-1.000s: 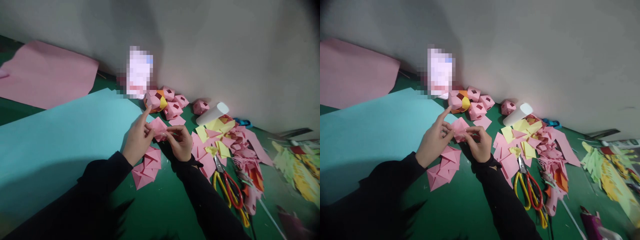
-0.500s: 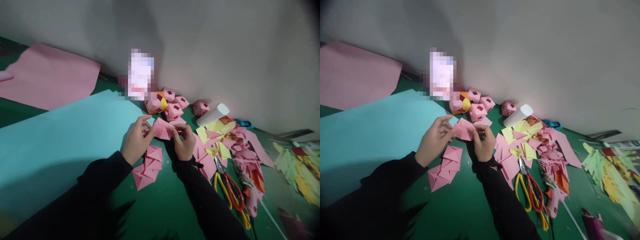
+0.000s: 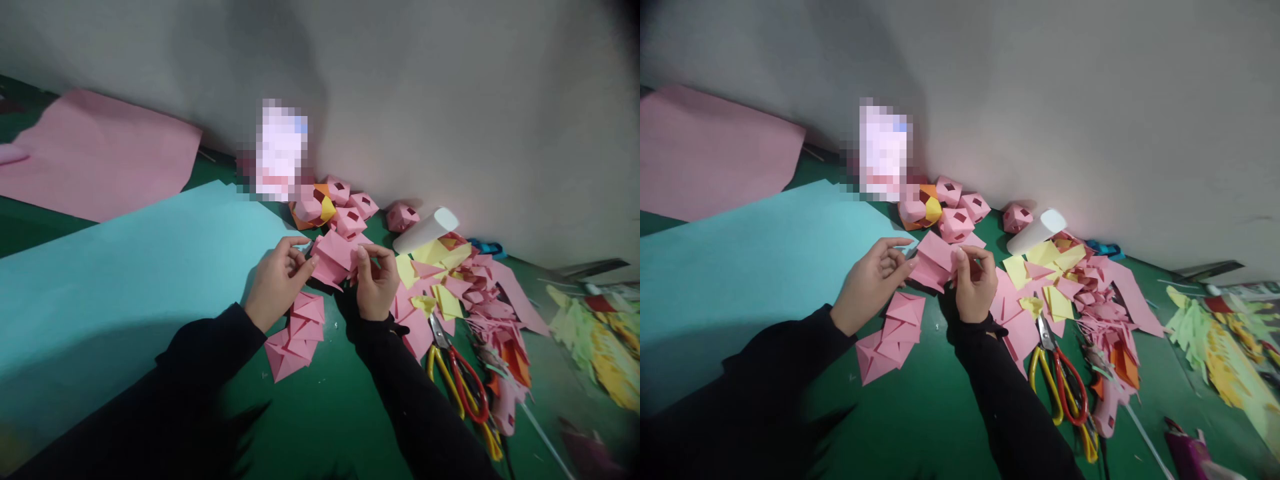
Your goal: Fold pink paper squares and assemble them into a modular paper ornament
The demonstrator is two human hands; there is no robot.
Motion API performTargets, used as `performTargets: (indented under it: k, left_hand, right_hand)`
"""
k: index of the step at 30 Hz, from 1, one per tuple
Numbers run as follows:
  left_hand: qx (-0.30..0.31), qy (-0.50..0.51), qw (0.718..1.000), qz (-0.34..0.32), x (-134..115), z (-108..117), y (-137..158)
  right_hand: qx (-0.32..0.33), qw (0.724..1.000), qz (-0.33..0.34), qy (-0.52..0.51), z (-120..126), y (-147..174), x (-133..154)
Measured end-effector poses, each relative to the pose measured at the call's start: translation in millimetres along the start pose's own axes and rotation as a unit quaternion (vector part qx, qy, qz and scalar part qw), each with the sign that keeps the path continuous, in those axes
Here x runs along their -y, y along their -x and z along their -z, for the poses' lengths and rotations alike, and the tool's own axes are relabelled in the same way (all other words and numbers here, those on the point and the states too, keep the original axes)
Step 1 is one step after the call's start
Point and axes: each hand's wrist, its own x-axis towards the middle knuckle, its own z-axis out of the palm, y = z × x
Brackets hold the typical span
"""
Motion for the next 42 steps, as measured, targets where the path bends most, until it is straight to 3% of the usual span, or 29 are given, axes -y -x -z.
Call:
performTargets:
  k: [5, 11, 16, 23, 36, 42]
  left_hand:
    - [0.006, 0.001, 1.000, -0.006, 0, 1, 1]
    - [0.022, 0.012, 1.000, 0.003, -3, 1, 1]
    - [0.024, -0.087, 0.996, -0.014, -9, 1, 4]
    - [0.049, -0.179, 0.981, -0.056, -7, -1, 4]
    - [-0.021, -0.037, 0.996, -0.082, -4, 2, 3]
    - [-0.005, -0.006, 0.997, -0.078, -1, 3, 1]
  right_hand:
    - [-0.015, 1.000, 0.025, 0.008, -1, 5, 4]
    - [0.020, 0.995, 0.091, 0.029, 0, 12, 1]
    - [-0.023, 0.986, 0.118, 0.117, 1, 5, 0]
    - [0.012, 0.967, 0.163, 0.196, 3, 0, 1]
    - [0.006, 0.960, 0.212, 0.181, 5, 0, 5]
    - [0.088, 0.952, 0.233, 0.178, 2, 6, 13]
